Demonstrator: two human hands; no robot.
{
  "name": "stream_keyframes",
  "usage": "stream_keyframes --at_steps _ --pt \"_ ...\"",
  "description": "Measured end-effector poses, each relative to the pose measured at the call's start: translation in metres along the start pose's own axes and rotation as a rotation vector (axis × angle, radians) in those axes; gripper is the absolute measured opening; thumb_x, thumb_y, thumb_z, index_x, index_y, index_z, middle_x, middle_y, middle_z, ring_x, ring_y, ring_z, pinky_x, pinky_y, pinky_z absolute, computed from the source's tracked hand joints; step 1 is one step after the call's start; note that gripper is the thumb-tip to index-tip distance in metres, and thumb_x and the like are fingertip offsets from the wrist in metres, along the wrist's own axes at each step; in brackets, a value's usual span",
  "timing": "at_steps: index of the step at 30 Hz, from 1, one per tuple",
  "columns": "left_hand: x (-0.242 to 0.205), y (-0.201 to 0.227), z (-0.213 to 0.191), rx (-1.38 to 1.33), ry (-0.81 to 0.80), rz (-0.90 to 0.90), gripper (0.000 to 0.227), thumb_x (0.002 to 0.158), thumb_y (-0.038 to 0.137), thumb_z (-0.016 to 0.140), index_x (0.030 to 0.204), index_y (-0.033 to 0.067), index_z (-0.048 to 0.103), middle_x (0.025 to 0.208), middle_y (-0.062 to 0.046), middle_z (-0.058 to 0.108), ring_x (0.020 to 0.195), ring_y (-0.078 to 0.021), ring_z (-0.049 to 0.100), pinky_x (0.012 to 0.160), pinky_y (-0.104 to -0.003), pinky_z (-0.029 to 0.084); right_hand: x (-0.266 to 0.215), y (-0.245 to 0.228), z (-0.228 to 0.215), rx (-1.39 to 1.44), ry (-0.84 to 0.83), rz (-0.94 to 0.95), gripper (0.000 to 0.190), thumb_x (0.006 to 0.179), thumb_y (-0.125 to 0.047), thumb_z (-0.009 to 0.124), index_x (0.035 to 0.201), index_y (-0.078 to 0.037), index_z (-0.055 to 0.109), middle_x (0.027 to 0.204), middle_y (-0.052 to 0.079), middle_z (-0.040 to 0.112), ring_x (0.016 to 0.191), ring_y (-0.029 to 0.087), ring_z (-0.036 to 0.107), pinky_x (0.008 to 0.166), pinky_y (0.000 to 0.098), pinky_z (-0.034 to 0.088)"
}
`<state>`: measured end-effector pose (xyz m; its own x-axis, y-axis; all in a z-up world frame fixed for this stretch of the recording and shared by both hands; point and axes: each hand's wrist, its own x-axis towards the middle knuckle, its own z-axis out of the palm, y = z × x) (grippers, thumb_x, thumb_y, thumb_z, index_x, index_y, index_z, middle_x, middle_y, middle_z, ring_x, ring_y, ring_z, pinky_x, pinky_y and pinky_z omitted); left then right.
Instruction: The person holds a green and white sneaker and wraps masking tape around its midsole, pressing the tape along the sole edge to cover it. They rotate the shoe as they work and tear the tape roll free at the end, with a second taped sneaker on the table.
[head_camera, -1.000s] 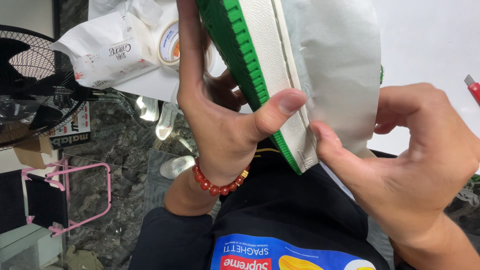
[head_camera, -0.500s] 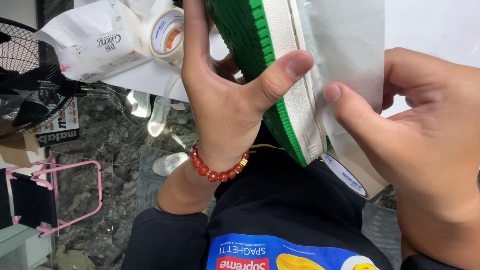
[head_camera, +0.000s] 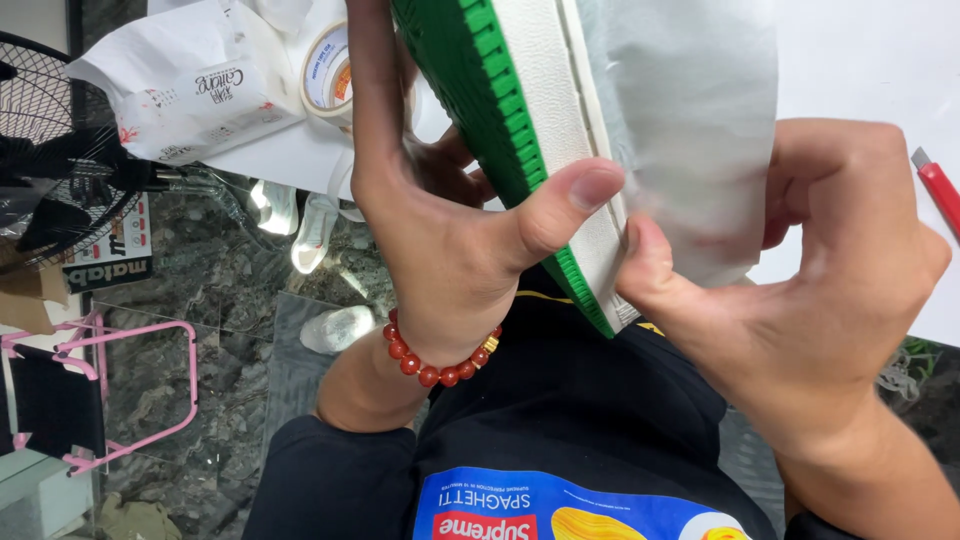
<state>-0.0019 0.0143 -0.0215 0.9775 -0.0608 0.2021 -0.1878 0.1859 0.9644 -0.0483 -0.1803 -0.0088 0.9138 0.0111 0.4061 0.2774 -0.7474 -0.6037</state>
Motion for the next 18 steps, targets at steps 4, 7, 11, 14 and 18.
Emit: stream_keyframes --at_steps 4,7,11,14,18 --pt "0.002 0.001 -0.001 -0.099 0.023 -0.027 0.112 0.093 0.017 0.094 0.167 0.0006 0.011 0.145 -0.014 0.049 0.111 -0.0192 0.066 0.090 -0.030 0.063 0.004 -0.009 -0.002 -0.016 0.019 -0.003 0.058 0.086 -0.019 0.094 0.117 0.005 0.051 0.090 0.009 0.059 0.069 0.012 0.060 0.063 0.0217 0.047" --pt "0.003 -0.001 -0.003 -0.120 0.026 -0.034 0.117 0.091 0.023 0.093 0.169 0.0009 0.008 0.140 -0.015 0.051 0.106 -0.0196 0.065 0.087 -0.029 0.062 0.009 -0.016 -0.006 -0.018 0.018 -0.024 0.060 0.082 -0.019 0.095 0.117 0.006 0.052 0.087 0.011 0.059 0.067 0.014 0.060 0.061 0.0234 0.048" --pt "-0.002 -0.015 -0.012 -0.070 0.017 0.017 0.114 0.094 0.026 0.092 0.168 0.0044 0.009 0.138 -0.014 0.052 0.114 -0.0191 0.062 0.094 -0.028 0.057 0.009 -0.017 -0.010 0.060 -0.023 0.000 0.050 0.082 -0.011 0.094 0.110 0.005 0.056 0.087 0.011 0.060 0.069 0.014 0.061 0.061 0.0235 0.049" --pt "-0.002 -0.015 -0.014 -0.044 0.010 0.040 0.112 0.094 0.029 0.092 0.167 0.0061 0.010 0.139 -0.014 0.053 0.117 -0.0186 0.062 0.096 -0.028 0.057 0.009 -0.015 -0.012 0.093 -0.052 0.033 0.045 0.081 -0.009 0.094 0.105 0.004 0.059 0.087 0.010 0.061 0.069 0.014 0.061 0.060 0.0234 0.048" --pt "0.006 0.004 -0.005 -0.050 0.021 -0.017 0.119 0.092 0.037 0.093 0.167 0.0040 0.008 0.140 -0.015 0.053 0.108 -0.0201 0.068 0.086 -0.030 0.064 0.012 -0.016 -0.013 0.123 -0.078 0.055 0.042 0.080 -0.008 0.094 0.103 0.004 0.061 0.089 0.010 0.061 0.069 0.014 0.061 0.060 0.0229 0.048"
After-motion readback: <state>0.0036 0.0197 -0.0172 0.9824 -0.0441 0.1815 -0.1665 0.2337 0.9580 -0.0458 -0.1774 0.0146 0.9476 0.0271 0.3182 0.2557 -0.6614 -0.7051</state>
